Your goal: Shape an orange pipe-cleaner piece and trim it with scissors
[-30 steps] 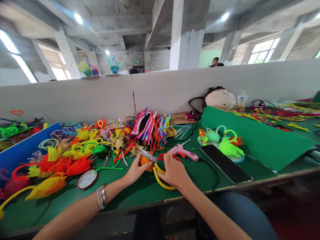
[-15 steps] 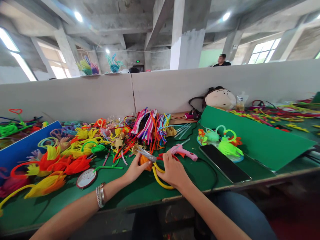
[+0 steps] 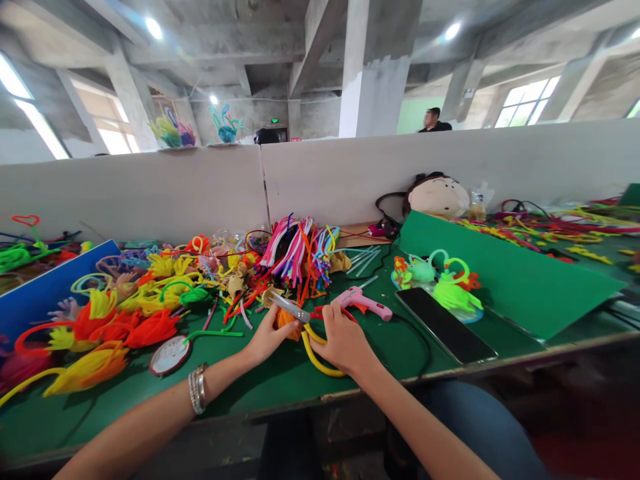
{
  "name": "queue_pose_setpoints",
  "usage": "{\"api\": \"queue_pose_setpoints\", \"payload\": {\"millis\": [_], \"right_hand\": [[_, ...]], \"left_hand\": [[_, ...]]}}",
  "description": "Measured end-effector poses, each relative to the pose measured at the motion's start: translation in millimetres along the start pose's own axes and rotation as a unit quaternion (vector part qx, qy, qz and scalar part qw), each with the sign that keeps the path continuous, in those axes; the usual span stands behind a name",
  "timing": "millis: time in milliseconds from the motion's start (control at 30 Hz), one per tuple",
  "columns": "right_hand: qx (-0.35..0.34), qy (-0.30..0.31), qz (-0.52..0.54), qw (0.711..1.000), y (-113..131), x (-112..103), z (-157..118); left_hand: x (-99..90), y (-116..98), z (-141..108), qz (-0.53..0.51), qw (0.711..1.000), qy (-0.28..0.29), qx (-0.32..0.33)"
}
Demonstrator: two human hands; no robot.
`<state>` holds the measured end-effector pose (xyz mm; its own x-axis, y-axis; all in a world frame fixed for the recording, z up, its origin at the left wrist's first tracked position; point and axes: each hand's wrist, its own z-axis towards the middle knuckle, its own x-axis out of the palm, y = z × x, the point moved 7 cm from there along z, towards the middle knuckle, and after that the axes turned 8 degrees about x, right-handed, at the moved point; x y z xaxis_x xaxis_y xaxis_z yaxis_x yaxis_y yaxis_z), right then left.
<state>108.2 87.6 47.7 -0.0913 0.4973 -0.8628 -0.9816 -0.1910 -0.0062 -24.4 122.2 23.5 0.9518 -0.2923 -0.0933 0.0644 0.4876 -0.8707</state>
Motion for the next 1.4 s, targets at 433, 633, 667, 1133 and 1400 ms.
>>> {"api": "queue_pose_setpoints", "payload": {"millis": [433,633,667,1133,1400], "right_hand": [[0.01,0.002,0.002,1.0,-5,-8,2],[0.033,-0.001,0.019,0.999,-16,-22,6],[0.031,0.006,0.024,0.999,-16,-22,6],[-0.023,-0.041,0.027,0.999,-5,-15,3],[-0.006,-0.043,0.023,0.999,3,-12,3]], "left_hand": [[-0.6,-1,1,0.017,1.0,-0.01,-0.013],[-2.3,1,1,0.023,0.999,-0.018,-0.019],[-1.9,2,1,0.021,0.999,-0.015,-0.022],[-0.8,16,-2,-0.015,0.998,-0.022,-0.055],[-0.9,12,-2,0.001,0.999,-0.014,-0.044]]}}
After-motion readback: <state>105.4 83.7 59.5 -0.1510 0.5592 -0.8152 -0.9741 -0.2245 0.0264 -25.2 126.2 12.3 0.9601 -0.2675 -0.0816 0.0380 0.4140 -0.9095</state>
